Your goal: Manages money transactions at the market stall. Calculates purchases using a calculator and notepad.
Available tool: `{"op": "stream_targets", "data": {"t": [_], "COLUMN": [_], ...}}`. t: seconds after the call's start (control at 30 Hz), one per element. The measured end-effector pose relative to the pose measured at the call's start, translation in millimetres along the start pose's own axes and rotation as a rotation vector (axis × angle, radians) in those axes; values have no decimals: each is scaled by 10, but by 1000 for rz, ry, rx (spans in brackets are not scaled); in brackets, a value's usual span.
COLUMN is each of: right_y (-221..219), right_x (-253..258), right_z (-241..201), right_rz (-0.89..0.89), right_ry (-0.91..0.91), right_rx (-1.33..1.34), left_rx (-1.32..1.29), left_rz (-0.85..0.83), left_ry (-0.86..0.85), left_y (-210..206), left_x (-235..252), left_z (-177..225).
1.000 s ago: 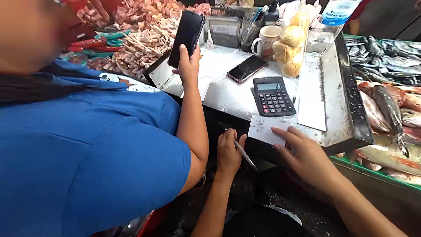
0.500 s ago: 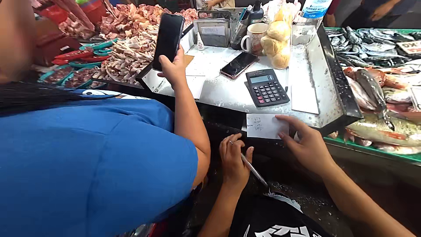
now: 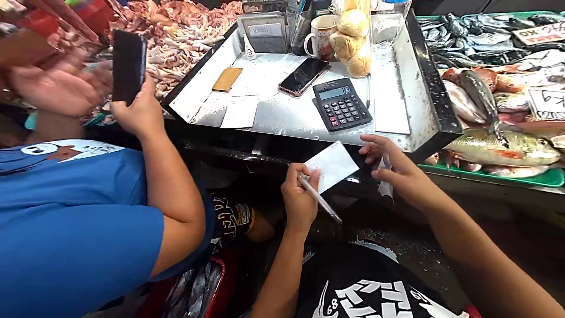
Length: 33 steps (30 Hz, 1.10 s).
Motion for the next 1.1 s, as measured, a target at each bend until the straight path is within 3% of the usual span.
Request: {"op": "stream_targets", "data": {"t": [0.1, 0.2, 0.33, 0.5, 0.6, 0.73, 0.83, 0.9, 1.0, 1.1], "right_y": [118, 392, 434, -6, -21, 55, -28, -115, -480, -1020], "right_x": [-17, -62, -12, 126, 183, 217, 124, 21, -165, -328], "right_z": [53, -106, -323, -11, 60, 145, 68, -41, -214, -111], "right_rz": [167, 463, 601, 448, 424, 397, 234, 172, 15, -347], "right_ry": [-57, 118, 335, 378, 311, 195, 177, 269, 361, 129], "right_rx": [70, -61, -166, -300, -360, -251, -279, -432, -553, -557], "left_rx": [-6, -103, -184, -385, -387, -403, -386, -329, -210, -247], "left_rz": [94, 209, 423, 558, 590, 602, 613, 583, 480, 486], "left_ry": [11, -14, -109, -158, -184, -188, -172, -177, -260, -314], "left_y": [190, 371, 706, 1044, 1114, 1127, 1169, 1133, 816, 534], "left_x": [-3, -16, -40, -36, -50, -84, -124, -119, 0, 160], "left_z": [-18, -54, -154, -219, -233, -302, -360, -384, -382, -479]}}
Point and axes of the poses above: each hand's wrist, its own x-axis towards the middle knuckle, its own y-axis out of the back of the hand, z = x × y, the point moved 7 cm from there along x, towards the middle knuckle, and after that the axes turned 14 degrees about -x, right-handed, at the moved point
